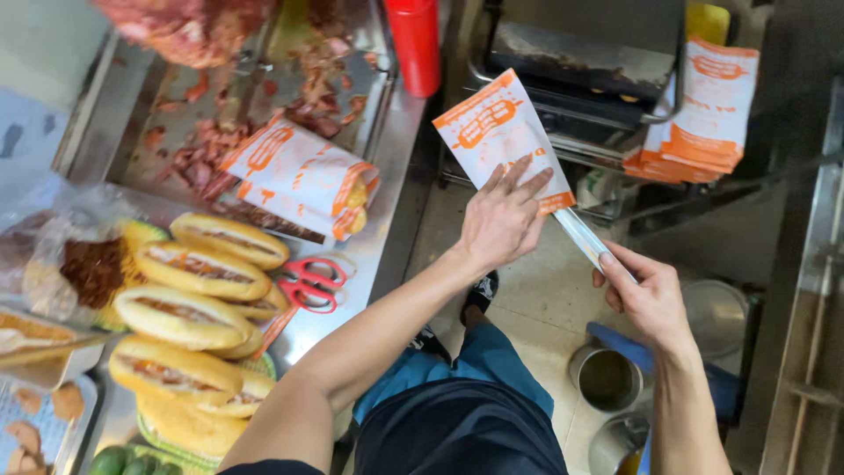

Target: The person assembles several baguette sandwiches by adding sliced meats, pickled vegetables, and sauces, then wraps them in paper. They also toast additional baguettes on a grill and handle cash from a drawer.

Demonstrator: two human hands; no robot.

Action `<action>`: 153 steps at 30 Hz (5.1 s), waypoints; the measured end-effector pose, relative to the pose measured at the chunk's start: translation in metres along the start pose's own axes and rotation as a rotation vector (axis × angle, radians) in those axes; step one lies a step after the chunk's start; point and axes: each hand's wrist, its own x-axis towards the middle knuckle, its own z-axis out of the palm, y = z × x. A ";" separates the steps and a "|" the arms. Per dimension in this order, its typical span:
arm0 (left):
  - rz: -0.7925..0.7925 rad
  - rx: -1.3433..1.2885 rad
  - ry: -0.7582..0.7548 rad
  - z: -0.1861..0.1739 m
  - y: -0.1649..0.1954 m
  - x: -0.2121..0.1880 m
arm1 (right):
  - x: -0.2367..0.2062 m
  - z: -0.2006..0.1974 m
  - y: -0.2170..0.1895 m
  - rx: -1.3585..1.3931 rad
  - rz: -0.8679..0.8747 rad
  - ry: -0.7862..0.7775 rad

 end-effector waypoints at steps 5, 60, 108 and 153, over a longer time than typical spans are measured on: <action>-0.208 0.124 0.252 -0.099 -0.025 -0.040 | 0.055 0.089 -0.040 0.035 -0.084 -0.362; 0.002 -0.484 -0.301 0.221 0.013 0.132 | 0.130 -0.146 0.019 -0.221 -0.509 0.475; -1.203 -0.114 -0.693 0.497 -0.216 -0.481 | 0.188 0.090 0.541 0.033 0.525 0.160; -0.244 -0.499 -0.690 0.075 0.005 0.041 | 0.050 -0.063 0.037 -0.266 -0.367 0.227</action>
